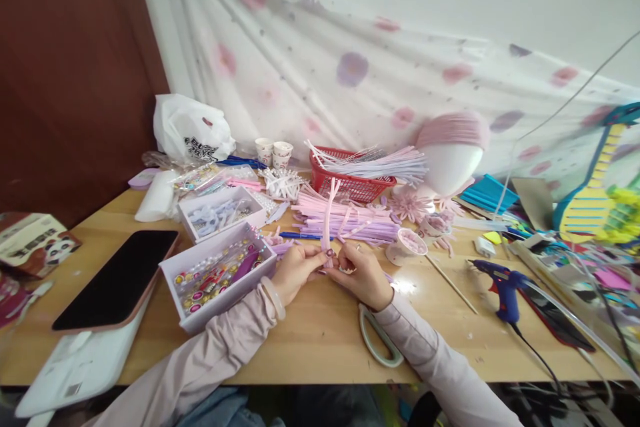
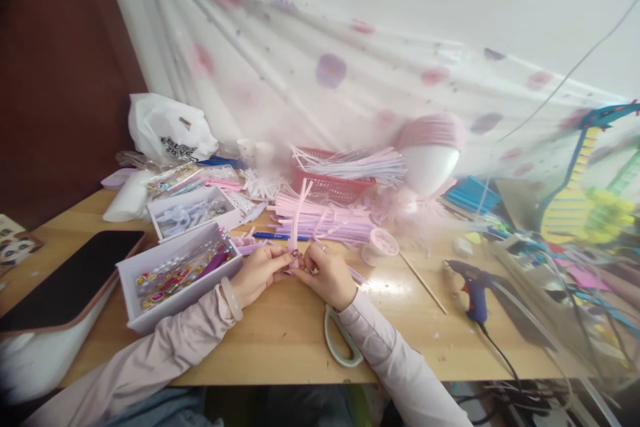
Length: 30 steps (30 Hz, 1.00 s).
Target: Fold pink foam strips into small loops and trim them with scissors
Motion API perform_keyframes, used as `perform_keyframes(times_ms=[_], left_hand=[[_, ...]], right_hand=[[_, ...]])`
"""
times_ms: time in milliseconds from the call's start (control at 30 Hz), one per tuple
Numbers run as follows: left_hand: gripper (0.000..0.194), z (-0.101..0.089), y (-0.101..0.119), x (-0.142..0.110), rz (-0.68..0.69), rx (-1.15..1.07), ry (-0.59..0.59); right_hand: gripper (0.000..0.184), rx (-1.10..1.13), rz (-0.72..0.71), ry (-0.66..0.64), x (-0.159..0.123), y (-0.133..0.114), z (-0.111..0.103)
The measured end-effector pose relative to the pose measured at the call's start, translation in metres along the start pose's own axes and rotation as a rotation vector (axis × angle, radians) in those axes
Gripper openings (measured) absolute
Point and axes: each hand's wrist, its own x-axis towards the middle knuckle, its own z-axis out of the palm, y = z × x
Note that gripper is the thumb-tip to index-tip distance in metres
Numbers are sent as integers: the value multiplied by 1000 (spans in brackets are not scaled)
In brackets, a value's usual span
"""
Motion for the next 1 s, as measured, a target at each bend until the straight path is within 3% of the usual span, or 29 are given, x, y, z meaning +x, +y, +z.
perform_keyframes(times_ms=[233, 700, 833, 1000], left_hand=[[27, 2, 0, -2, -27, -30, -23], [26, 1, -9, 2, -29, -50, 41], [20, 3, -9, 1, -63, -94, 65], [8, 4, -8, 1, -78, -126, 61]], right_hand=[[33, 33, -3, -13, -2, 2, -1], [31, 6, 64, -45, -1, 1, 1], [26, -96, 16, -115, -7, -2, -25], [15, -188, 114, -292, -43, -15, -70]])
